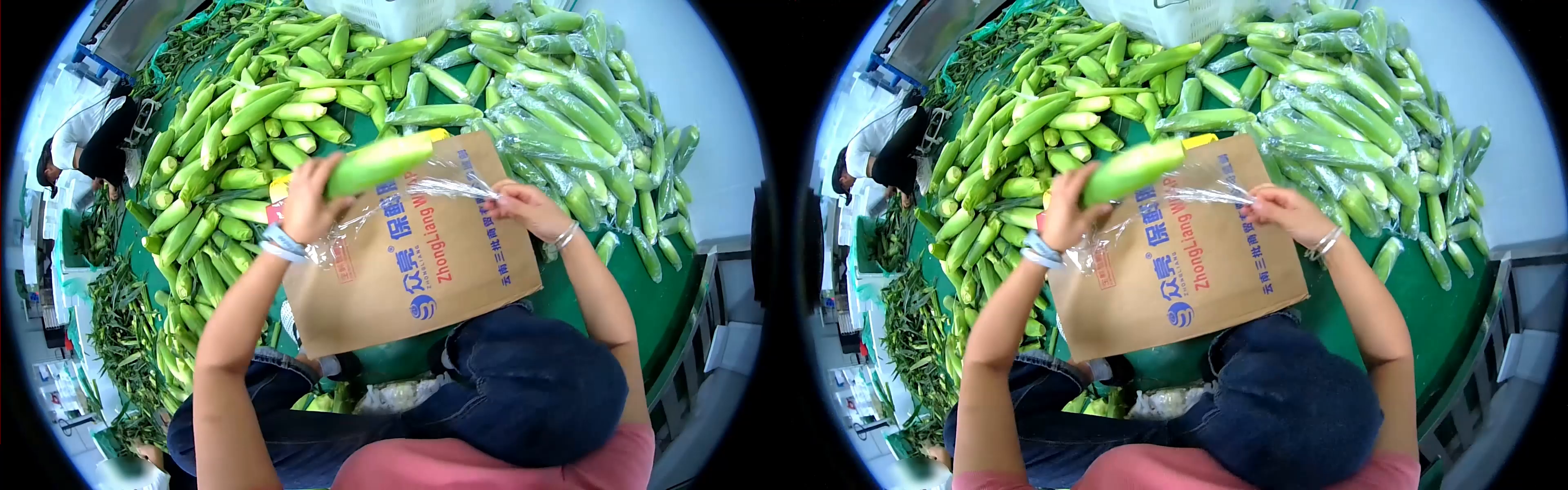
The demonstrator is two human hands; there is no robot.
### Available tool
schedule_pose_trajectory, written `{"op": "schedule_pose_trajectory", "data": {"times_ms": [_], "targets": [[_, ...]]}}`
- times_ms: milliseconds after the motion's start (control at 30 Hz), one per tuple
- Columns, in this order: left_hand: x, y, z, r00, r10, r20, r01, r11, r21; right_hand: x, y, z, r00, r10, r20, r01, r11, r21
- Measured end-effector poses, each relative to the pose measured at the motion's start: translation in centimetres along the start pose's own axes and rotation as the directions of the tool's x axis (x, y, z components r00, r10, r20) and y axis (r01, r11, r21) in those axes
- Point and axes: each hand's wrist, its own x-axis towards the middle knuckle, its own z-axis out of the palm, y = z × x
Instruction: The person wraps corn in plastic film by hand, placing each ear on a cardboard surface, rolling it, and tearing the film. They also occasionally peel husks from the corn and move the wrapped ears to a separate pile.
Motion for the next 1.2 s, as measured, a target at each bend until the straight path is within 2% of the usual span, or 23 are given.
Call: {"op": "schedule_pose_trajectory", "data": {"times_ms": [67, 133, 200, 233, 267, 300, 333, 367, 467, 567, 633, 700, 767, 800, 833, 867, 967, 1000, 1033, 1100, 1133, 1167, 1200], "targets": [[-0.2, -0.2, 1.7, 0.971, -0.129, 0.203, 0.141, 0.989, -0.047, -0.1, -0.7, -1.1, 0.993, -0.059, -0.102, 0.099, 0.893, 0.439], [0.1, 1.1, 1.5, 0.965, -0.097, 0.245, 0.121, 0.989, -0.085, 2.4, -3.7, 0.2, 0.964, -0.185, -0.194, 0.265, 0.761, 0.592], [-0.1, 2.3, 2.0, 0.96, -0.069, 0.27, 0.1, 0.989, -0.105, 6.9, -5.1, 3.4, 0.94, -0.268, -0.213, 0.339, 0.813, 0.473], [-0.1, 2.4, 2.2, 0.962, -0.079, 0.263, 0.106, 0.99, -0.09, 10.0, -4.2, 5.2, 0.908, -0.412, -0.083, 0.419, 0.902, 0.103], [-0.3, 2.5, 2.2, 0.984, -0.03, 0.176, 0.044, 0.996, -0.081, 12.1, -3.0, 6.8, 0.865, -0.493, 0.093, 0.498, 0.825, -0.267], [-0.7, 2.8, 2.0, 0.996, 0.021, 0.092, -0.015, 0.998, -0.064, 12.3, -3.1, 8.0, 0.859, -0.5, 0.108, 0.51, 0.823, -0.251], [-1.4, 3.9, 1.1, 0.996, 0.073, -0.051, -0.067, 0.991, 0.112, 12.1, -3.1, 9.2, 0.794, -0.572, 0.206, 0.558, 0.552, -0.62], [-3.6, 3.3, 1.1, 0.986, 0.131, -0.103, -0.107, 0.971, 0.215, 12.2, -3.2, 10.0, 0.733, -0.595, 0.331, 0.506, 0.151, -0.849], [-7.5, 5.8, 0.3, 0.998, -0.009, 0.061, -0.014, 0.933, 0.36, 12.8, -3.1, 10.1, 0.743, -0.566, 0.357, 0.493, 0.103, -0.864], [-9.4, 1.4, 1.8, 0.956, -0.232, 0.179, 0.083, 0.801, 0.593, 12.8, -3.5, 9.8, 0.768, -0.496, 0.405, 0.491, 0.051, -0.87], [-10.7, 2.4, -0.3, 0.927, -0.27, 0.262, 0.053, 0.784, 0.619, 11.7, -3.7, 9.4, 0.864, -0.41, 0.293, 0.387, 0.167, -0.907], [-12.6, 3.7, -3.6, 0.764, -0.475, 0.436, 0.124, 0.772, 0.624, 9.5, -3.3, 8.8, 0.856, -0.399, 0.329, 0.401, 0.109, -0.91], [-14.0, 3.4, -7.5, 0.711, -0.463, 0.528, 0.257, 0.871, 0.418, 6.4, -2.9, 9.9, 0.844, -0.389, 0.368, 0.428, 0.079, -0.9], [-14.3, 3.8, -8.9, 0.677, -0.415, 0.607, 0.474, 0.878, 0.071, 4.3, -2.8, 10.7, 0.836, -0.39, 0.386, 0.453, 0.095, -0.886], [-14.6, 4.6, -10.0, 0.664, -0.335, 0.668, 0.638, 0.721, -0.272, 2.3, -2.5, 11.6, 0.837, -0.335, 0.433, 0.499, 0.144, -0.854], [-14.5, 5.9, -10.5, 0.768, -0.191, 0.612, 0.571, 0.638, -0.517, 0.4, -2.3, 12.4, 0.833, -0.281, 0.477, 0.536, 0.196, -0.821], [-13.7, 10.2, -7.5, 0.695, 0.051, 0.717, 0.599, 0.509, -0.617, -3.4, -3.0, 15.1, 0.839, -0.086, 0.538, 0.519, 0.428, -0.74], [-13.4, 11.6, -5.7, 0.759, 0.135, 0.637, 0.352, 0.739, -0.575, -3.1, -2.7, 15.2, 0.828, -0.139, 0.543, 0.544, 0.434, -0.718], [-12.9, 13.2, -3.7, 0.809, 0.203, 0.551, 0.012, 0.932, -0.362, -2.3, -2.5, 15.1, 0.815, -0.197, 0.545, 0.571, 0.433, -0.697], [-11.0, 15.0, -1.5, 0.802, 0.124, 0.584, 0.003, 0.977, -0.213, 0.3, -2.9, 14.9, 0.748, -0.414, 0.519, 0.633, 0.21, -0.745], [-10.1, 15.4, -0.4, 0.849, -0.015, 0.528, -0.096, 0.978, 0.183, 2.2, -2.8, 14.5, 0.746, -0.456, 0.486, 0.586, 0.102, -0.804], [-9.3, 15.8, 0.5, 0.904, -0.116, 0.411, -0.15, 0.816, 0.558, 4.8, -2.6, 14.0, 0.733, -0.501, 0.46, 0.526, -0.011, -0.85], [-8.4, 15.9, 1.2, 0.937, -0.034, 0.348, -0.155, 0.851, 0.501, 7.9, -2.8, 13.6, 0.808, -0.441, 0.39, 0.418, -0.037, -0.908]]}}
